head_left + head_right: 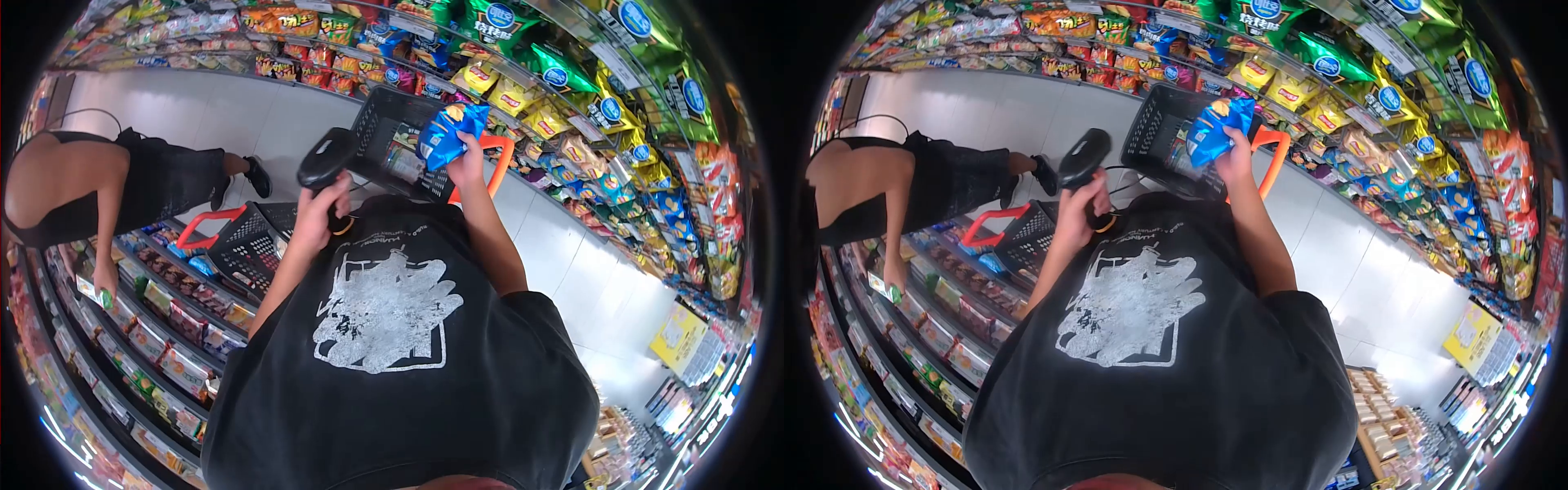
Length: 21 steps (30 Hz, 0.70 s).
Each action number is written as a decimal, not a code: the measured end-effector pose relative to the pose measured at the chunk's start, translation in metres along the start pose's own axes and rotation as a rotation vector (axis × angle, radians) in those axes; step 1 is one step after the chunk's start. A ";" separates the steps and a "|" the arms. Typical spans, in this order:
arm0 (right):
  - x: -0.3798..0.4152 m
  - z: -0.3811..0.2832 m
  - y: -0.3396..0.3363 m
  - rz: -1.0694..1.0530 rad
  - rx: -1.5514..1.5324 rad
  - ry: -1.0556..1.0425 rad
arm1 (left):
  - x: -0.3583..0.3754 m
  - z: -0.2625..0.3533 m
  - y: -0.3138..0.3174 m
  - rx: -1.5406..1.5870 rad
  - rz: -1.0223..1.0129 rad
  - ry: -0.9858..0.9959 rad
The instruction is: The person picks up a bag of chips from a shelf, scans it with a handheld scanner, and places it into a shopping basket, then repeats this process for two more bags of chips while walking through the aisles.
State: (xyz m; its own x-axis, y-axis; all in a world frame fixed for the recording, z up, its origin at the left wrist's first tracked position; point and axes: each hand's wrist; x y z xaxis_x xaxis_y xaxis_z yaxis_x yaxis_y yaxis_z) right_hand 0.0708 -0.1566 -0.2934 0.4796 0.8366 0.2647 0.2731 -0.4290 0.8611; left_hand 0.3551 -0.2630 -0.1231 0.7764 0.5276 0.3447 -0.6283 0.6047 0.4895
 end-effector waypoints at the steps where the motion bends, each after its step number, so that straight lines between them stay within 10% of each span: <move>1: -0.011 0.002 -0.004 0.020 -0.015 -0.002 | 0.006 0.000 -0.004 0.067 0.044 0.037; 21: -0.175 -0.006 -0.057 0.499 0.217 -0.300 | 0.063 -0.029 -0.023 0.071 0.350 0.126</move>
State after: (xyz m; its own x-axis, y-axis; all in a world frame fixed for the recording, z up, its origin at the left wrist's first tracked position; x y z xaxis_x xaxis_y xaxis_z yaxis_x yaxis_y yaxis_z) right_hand -0.0341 -0.2764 -0.3865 0.7978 0.3989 0.4521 0.1039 -0.8296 0.5486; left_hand 0.4170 -0.2262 -0.1352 0.5004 0.7671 0.4013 -0.8459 0.3345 0.4154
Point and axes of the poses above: each hand's wrist, its own x-axis away from the middle knuckle, its own y-axis out of the palm, z = x × y, and after that the axes turned 11 degrees about -z, right-handed
